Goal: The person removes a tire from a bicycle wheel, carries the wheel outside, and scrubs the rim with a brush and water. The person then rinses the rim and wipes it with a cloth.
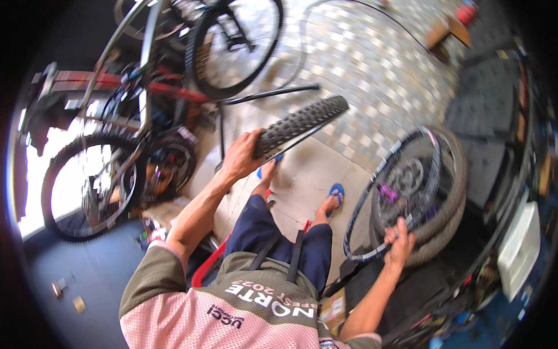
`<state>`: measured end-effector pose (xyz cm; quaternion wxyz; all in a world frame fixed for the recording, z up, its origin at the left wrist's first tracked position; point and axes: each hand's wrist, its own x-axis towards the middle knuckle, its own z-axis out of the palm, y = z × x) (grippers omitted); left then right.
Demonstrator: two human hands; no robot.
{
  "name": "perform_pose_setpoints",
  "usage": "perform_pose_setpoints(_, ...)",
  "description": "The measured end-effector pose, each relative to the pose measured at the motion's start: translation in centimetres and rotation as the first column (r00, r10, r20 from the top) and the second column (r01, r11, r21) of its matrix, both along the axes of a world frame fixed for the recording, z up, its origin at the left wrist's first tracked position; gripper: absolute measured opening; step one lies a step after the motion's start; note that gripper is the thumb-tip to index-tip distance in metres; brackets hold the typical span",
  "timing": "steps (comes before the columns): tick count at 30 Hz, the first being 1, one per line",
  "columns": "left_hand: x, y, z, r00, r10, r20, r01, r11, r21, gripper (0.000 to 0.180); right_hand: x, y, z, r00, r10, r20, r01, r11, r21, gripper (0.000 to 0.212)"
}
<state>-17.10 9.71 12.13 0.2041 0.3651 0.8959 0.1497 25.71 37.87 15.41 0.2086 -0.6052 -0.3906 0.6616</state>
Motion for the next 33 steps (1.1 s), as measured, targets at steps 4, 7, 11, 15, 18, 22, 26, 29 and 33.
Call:
perform_pose_setpoints(4, 0.1, -5.4, 2.4, 0.993, 0.078, -0.083, -0.077, 0.997, 0.016, 0.079, 1.9, 1.3, 1.2, 0.989, 0.147, 0.035, -0.148, 0.988, 0.037, 0.044)
perform_pose_setpoints(7, 0.3, -11.0, 4.1, 0.986, 0.144, -0.083, -0.145, 0.989, -0.01, 0.076, 0.9, 1.5, 1.9, 0.968, 0.227, 0.109, -0.236, 0.969, 0.079, 0.047)
perform_pose_setpoints(11, 1.2, -18.0, 6.1, 0.974, 0.2, -0.109, -0.203, 0.979, -0.017, 0.081, -1.2, 1.9, 1.5, 0.928, 0.347, 0.135, -0.355, 0.934, 0.038, 0.047)
perform_pose_setpoints(15, 2.7, -25.2, 7.0, 0.951, 0.269, -0.151, -0.279, 0.959, -0.049, 0.084, -5.2, 1.4, 2.1, 0.886, 0.434, 0.161, -0.444, 0.895, 0.029, 0.043)
perform_pose_setpoints(18, 3.3, -30.5, 7.0, 0.921, 0.339, -0.191, -0.355, 0.934, -0.052, 0.083, -9.0, 0.7, 2.5, 0.847, 0.493, 0.2, -0.51, 0.859, 0.042, 0.042)
perform_pose_setpoints(22, 4.2, -35.8, 7.5, 0.886, 0.417, -0.205, -0.431, 0.902, -0.027, 0.083, -13.8, -0.7, 3.0, 0.794, 0.572, 0.206, -0.59, 0.807, 0.034, 0.044)
perform_pose_setpoints(26, 5.0, -41.2, 7.0, 0.841, 0.515, -0.165, -0.528, 0.848, -0.045, 0.086, -19.7, -3.1, 3.9, 0.769, 0.603, 0.212, -0.618, 0.786, 0.004, 0.045)
perform_pose_setpoints(29, 6.9, -45.4, 6.4, 0.791, 0.599, -0.127, -0.609, 0.79, -0.073, 0.087, -22.8, -3.9, 4.1, 0.73, 0.65, 0.209, -0.667, 0.745, 0.011, 0.044)
perform_pose_setpoints(33, 8.1, -50.3, 6.0, 0.704, 0.707, -0.073, -0.71, 0.697, -0.096, 0.087, -28.0, -5.6, 4.5, 0.671, 0.716, 0.195, -0.734, 0.679, 0.031, 0.041)
